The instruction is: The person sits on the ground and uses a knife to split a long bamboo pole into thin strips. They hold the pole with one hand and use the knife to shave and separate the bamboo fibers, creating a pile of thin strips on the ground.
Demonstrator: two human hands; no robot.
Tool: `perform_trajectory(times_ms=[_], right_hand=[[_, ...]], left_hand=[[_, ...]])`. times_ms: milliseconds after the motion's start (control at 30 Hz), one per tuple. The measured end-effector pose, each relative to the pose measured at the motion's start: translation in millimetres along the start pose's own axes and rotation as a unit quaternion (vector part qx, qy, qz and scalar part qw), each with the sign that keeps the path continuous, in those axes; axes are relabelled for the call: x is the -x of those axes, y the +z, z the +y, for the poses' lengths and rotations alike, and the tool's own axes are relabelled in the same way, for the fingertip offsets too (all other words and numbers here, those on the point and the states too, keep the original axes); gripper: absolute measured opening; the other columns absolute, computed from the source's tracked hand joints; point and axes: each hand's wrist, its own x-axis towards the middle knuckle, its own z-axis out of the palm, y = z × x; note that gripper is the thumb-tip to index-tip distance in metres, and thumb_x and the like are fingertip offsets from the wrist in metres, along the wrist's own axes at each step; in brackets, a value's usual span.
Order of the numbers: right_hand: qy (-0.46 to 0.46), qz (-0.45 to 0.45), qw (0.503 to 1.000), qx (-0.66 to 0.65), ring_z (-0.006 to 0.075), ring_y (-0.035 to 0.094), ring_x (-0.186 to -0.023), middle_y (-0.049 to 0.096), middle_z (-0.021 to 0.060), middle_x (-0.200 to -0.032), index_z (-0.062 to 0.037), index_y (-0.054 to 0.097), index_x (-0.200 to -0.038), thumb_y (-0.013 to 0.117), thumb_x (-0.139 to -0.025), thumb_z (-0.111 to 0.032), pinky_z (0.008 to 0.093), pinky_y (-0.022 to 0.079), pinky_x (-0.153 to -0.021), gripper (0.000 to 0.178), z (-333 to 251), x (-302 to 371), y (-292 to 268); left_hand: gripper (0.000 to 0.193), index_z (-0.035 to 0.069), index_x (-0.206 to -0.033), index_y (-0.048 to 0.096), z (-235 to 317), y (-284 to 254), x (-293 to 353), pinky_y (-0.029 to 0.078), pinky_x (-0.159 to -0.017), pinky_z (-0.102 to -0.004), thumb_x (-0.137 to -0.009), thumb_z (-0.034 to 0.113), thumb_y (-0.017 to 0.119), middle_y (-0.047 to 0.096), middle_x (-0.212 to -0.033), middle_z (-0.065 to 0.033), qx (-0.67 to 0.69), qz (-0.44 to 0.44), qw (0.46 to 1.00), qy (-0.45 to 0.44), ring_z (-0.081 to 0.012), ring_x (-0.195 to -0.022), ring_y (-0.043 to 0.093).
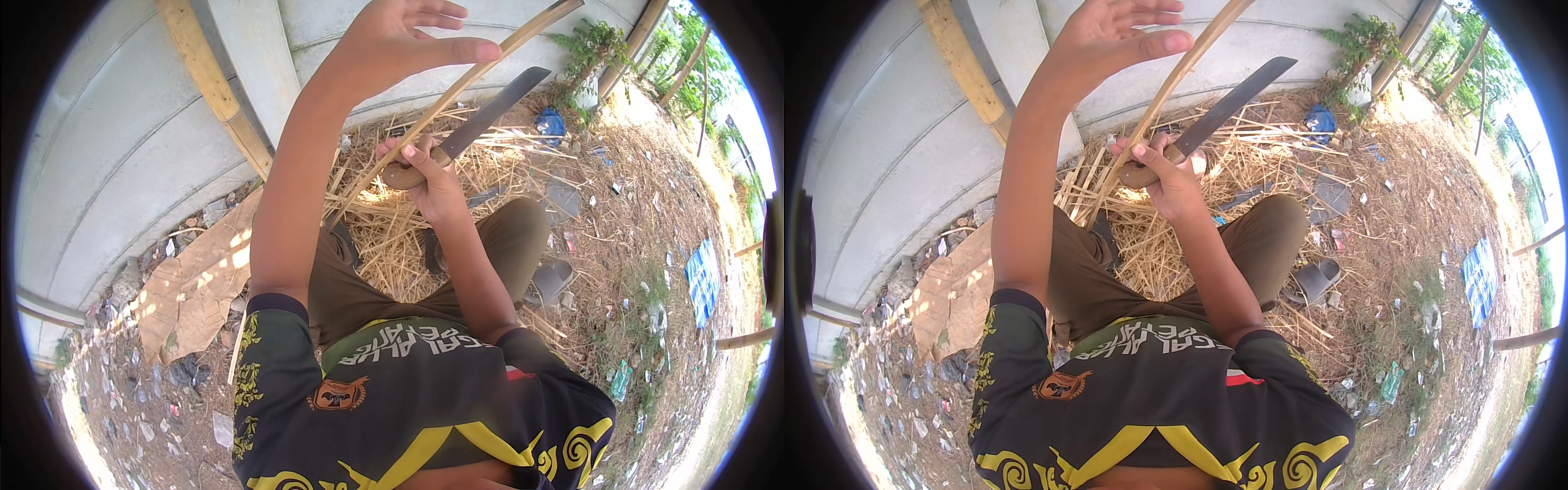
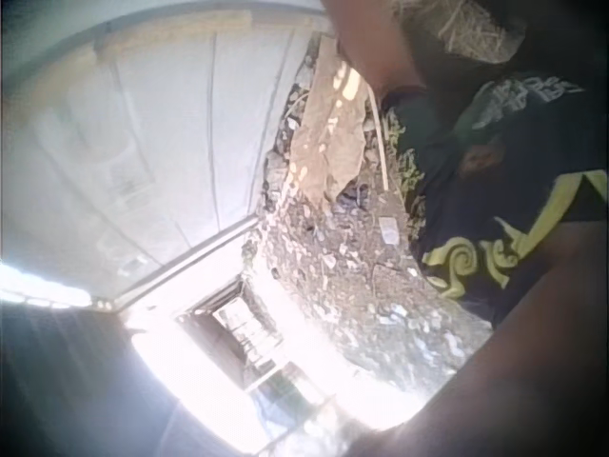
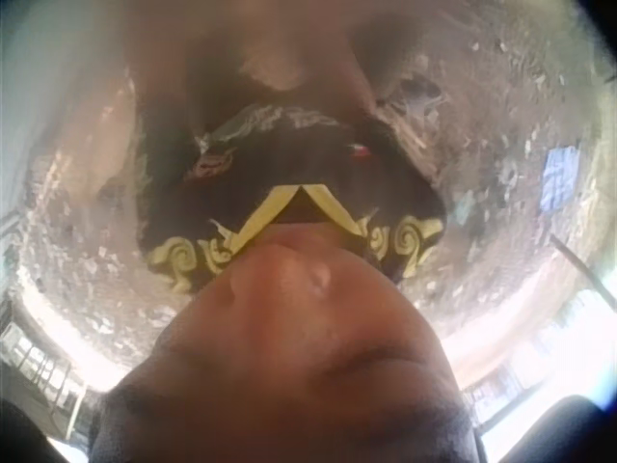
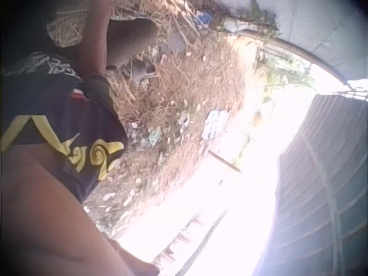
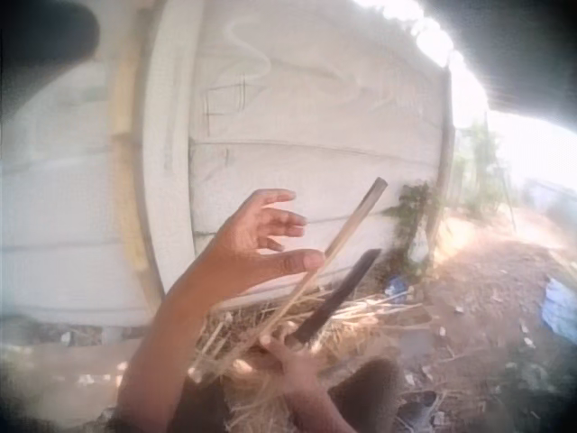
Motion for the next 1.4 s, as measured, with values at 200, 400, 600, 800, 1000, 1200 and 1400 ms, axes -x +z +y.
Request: perform_trajectory(times_ms=[200, 400, 600, 800, 1000, 1200, 1400], right_hand=[[0.051, -0.076, 0.994, 0.063, 0.0333, 0.062, -0.114, 0.063, 0.0215, -0.111, -0.0094, 0.046, -0.079, 0.066, -0.092, -0.009, 0.0418, 0.054, -0.092, 0.024, -10, 2, 17], [0.062, 0.151, 0.964, 0.210, 0.0168, 0.061, -0.058, 0.056, 0.0046, -0.060, -0.0092, 0.048, -0.074, 0.069, -0.090, -0.011, 0.0330, 0.054, -0.066, 0.026, 20, 28, -48], [0.239, 0.261, 0.921, 0.162, 0.0108, 0.042, -0.043, 0.044, 0.0014, -0.053, -0.0094, 0.049, -0.071, 0.069, -0.082, -0.007, 0.0283, 0.041, -0.050, 0.023, 65, 91, -119], [0.411, 0.363, 0.828, -0.120, 0.0115, 0.039, -0.043, 0.038, -0.0042, -0.052, -0.0143, 0.041, -0.070, 0.061, -0.083, -0.002, 0.0379, 0.045, -0.057, 0.027, 97, 81, -142], [0.416, 0.390, 0.813, -0.111, 0.0104, 0.040, -0.043, 0.038, -0.0047, -0.052, -0.0144, 0.040, -0.071, 0.059, -0.085, -0.003, 0.0362, 0.044, -0.055, 0.026, 99, 82, -149], [0.387, 0.391, 0.829, -0.099, 0.0109, 0.040, -0.043, 0.040, -0.0040, -0.055, -0.0140, 0.041, -0.076, 0.061, -0.084, -0.003, 0.0329, 0.042, -0.052, 0.025, 92, 81, -140], [0.425, 0.362, 0.824, -0.098, 0.0114, 0.041, -0.044, 0.041, -0.0037, -0.054, -0.0127, 0.042, -0.078, 0.062, -0.084, -0.004, 0.0378, 0.045, -0.054, 0.022, 99, 82, -142]], left_hand=[[0.036, 0.004, -0.097, 0.067, 42, 6, 3, 0.045, -0.046, -0.0201, -0.098, 0.039, 0.059, 0.064, -0.059, -0.0011, 0.244, -0.286, 0.916, -0.142, -0.0093, -0.047, 0.059], [0.042, 0.006, -0.080, 0.067, 56, 6, 33, 0.028, -0.030, -0.0189, -0.099, 0.043, 0.057, 0.054, -0.046, 0.0007, 0.136, 0.051, 0.988, -0.043, -0.0042, -0.032, 0.042], [0.050, 0.002, -0.094, 0.063, 5, -7, 47, 0.034, -0.037, -0.0198, -0.094, 0.052, 0.058, 0.056, -0.054, -0.0050, 0.102, 0.220, 0.950, 0.199, -0.0078, -0.041, 0.048], [0.067, 0.007, -0.080, 0.043, -70, 60, 78, 0.026, -0.044, -0.0240, -0.097, 0.069, 0.027, 0.034, -0.055, -0.0006, 0.110, 0.440, 0.874, 0.172, -0.0102, -0.047, 0.032], [0.054, 0.009, -0.086, 0.038, -135, 109, 150, 0.030, -0.053, -0.0272, -0.100, 0.061, 0.033, 0.035, -0.065, -0.0021, 0.110, 0.372, 0.909, 0.151, -0.0129, -0.058, 0.033], [0.057, 0.006, -0.090, 0.040, -120, 98, 179, 0.032, -0.056, -0.0276, -0.099, 0.062, 0.038, 0.043, -0.070, -0.0061, 0.161, 0.390, 0.900, 0.107, -0.0140, -0.061, 0.037], [0.057, 0.005, -0.095, 0.043, -122, 74, 180, 0.039, -0.062, -0.0308, -0.099, 0.062, 0.038, 0.046, -0.073, -0.0078, 0.175, 0.313, 0.930, 0.077, -0.0164, -0.066, 0.044]])
